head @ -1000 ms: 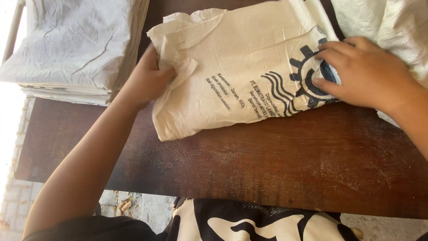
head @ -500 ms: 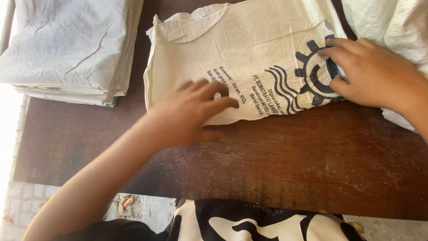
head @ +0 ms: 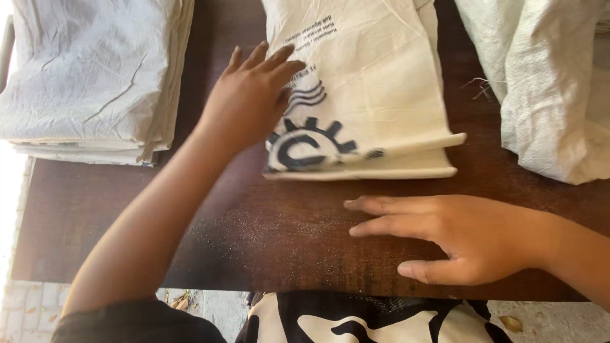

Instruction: Fold and stack large woven plastic bags on a table.

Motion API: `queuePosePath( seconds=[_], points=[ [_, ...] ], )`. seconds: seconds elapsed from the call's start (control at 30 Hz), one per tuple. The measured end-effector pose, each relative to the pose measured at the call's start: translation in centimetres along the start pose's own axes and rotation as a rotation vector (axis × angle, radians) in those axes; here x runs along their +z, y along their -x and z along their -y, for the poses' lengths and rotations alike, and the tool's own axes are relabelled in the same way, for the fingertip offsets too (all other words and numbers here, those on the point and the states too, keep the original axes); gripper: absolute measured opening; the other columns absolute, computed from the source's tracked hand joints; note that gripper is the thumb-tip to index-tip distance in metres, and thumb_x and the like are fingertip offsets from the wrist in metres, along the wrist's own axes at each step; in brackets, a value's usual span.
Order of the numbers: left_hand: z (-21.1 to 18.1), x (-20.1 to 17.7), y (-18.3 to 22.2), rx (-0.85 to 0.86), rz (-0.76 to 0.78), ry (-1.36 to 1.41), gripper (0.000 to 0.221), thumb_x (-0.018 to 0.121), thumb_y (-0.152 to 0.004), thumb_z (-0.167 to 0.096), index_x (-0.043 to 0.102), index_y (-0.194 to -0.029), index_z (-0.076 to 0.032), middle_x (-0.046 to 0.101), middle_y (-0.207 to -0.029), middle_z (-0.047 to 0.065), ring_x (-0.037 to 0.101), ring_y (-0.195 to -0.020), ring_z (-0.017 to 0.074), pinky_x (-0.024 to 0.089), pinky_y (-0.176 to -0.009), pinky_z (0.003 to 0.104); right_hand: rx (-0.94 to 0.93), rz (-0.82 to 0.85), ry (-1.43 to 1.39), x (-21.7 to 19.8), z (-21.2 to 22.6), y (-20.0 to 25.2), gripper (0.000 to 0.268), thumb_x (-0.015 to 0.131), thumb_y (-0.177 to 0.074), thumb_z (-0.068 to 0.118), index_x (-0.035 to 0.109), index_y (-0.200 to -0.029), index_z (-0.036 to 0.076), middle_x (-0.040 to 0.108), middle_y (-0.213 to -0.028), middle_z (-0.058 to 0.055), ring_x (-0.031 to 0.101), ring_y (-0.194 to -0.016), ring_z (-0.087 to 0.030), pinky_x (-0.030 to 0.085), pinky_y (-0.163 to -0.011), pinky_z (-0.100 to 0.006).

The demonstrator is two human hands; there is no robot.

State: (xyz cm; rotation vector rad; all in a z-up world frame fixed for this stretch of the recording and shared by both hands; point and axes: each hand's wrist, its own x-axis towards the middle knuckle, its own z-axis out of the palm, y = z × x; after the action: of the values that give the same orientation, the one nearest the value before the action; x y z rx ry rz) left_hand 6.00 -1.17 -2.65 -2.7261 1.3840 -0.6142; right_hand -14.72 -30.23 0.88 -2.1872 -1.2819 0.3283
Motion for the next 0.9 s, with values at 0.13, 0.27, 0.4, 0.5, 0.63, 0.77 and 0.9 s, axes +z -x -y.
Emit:
queuePosePath(
  seconds=[0.13, 0.27, 0.4, 0.5, 0.63, 0.77, 0.9],
  points=[
    [-7.4, -6.7, -0.6, -0.068, 0.271, 0.345, 0.054, 0.065, -0.100, -0.042, 0.052, -0.146, -0.018, 0.050, -0.153, 0.011, 0.043, -0.140, 0.0377, 0.035, -0.113, 0.055, 0.035, -0.020, -0.241, -0.4, -0.7, 0.7, 0.049, 0.059, -0.101, 0.031, 0.060, -0.143, 0.007, 0.052, -0.153, -0.021, 0.060, -0.130, -0.032, 0.051, -0.097, -0.042],
    [-10.3, -5.0, 0.9, -0.036, 0.304, 0.595, 0.076, 0.069, -0.088, -0.050, 0.046, -0.150, -0.013, 0.048, -0.150, 0.017, 0.042, -0.137, 0.0406, 0.033, -0.111, 0.059, 0.371, -0.149, -0.012, -1.2, -3.7, 2.7, 0.031, 0.064, -0.095, 0.028, 0.073, -0.122, 0.017, 0.079, -0.121, -0.001, 0.072, -0.108, -0.020, 0.059, -0.089, -0.035],
    [-10.3, -2.5, 1.7, -0.053, 0.184, 0.575, 0.075, 0.067, -0.092, -0.052, 0.048, -0.148, -0.006, 0.048, -0.151, 0.022, 0.042, -0.143, 0.0400, 0.037, -0.115, 0.058, 0.652, -0.164, 0.173, -1.7, -4.6, 2.4, 0.035, 0.069, -0.086, 0.026, 0.078, -0.119, 0.020, 0.080, -0.110, -0.002, 0.079, -0.077, -0.016, 0.066, -0.070, -0.031],
    [-10.4, -2.9, 1.6, -0.081, 0.200, 0.620, 0.064, 0.070, -0.094, -0.047, 0.054, -0.142, -0.008, 0.049, -0.148, 0.022, 0.043, -0.140, 0.0396, 0.035, -0.113, 0.062, 0.378, -0.164, 0.298, -0.6, -5.5, 2.1, 0.026, 0.070, -0.086, 0.025, 0.076, -0.108, 0.013, 0.078, -0.111, -0.007, 0.077, -0.088, -0.020, 0.063, -0.079, -0.035],
    [-10.4, -2.4, 1.7, -0.057, 0.153, 0.623, 0.047, 0.072, -0.089, -0.031, 0.063, -0.130, -0.010, 0.054, -0.144, 0.019, 0.047, -0.138, 0.0379, 0.041, -0.108, 0.061, 0.357, -0.141, 0.388, 0.3, -4.2, 1.1, 0.035, 0.073, -0.085, 0.029, 0.076, -0.117, 0.014, 0.075, -0.117, -0.007, 0.073, -0.100, -0.022, 0.061, -0.083, -0.037],
    [-10.5, -2.1, 1.5, -0.040, 0.130, 0.584, 0.035, 0.072, -0.087, -0.019, 0.067, -0.120, -0.008, 0.057, -0.139, 0.020, 0.050, -0.133, 0.0383, 0.045, -0.104, 0.060, 0.336, 0.026, 0.581, 1.8, -3.1, 0.4, 0.047, 0.070, -0.084, 0.027, 0.070, -0.128, 0.014, 0.067, -0.127, -0.012, 0.064, -0.113, -0.028, 0.056, -0.096, -0.039],
    [-8.8, -2.2, 0.9, -0.299, 0.145, 0.902, 0.031, 0.059, -0.103, -0.012, 0.058, -0.133, -0.004, 0.072, -0.114, 0.015, 0.073, -0.103, 0.0297, 0.061, -0.092, 0.042, 0.390, 0.145, 0.477, 2.1, -1.1, -0.6, 0.048, 0.069, -0.085, 0.024, 0.065, -0.131, 0.010, 0.066, -0.126, -0.012, 0.062, -0.115, -0.028, 0.055, -0.095, -0.043]
  ],
)
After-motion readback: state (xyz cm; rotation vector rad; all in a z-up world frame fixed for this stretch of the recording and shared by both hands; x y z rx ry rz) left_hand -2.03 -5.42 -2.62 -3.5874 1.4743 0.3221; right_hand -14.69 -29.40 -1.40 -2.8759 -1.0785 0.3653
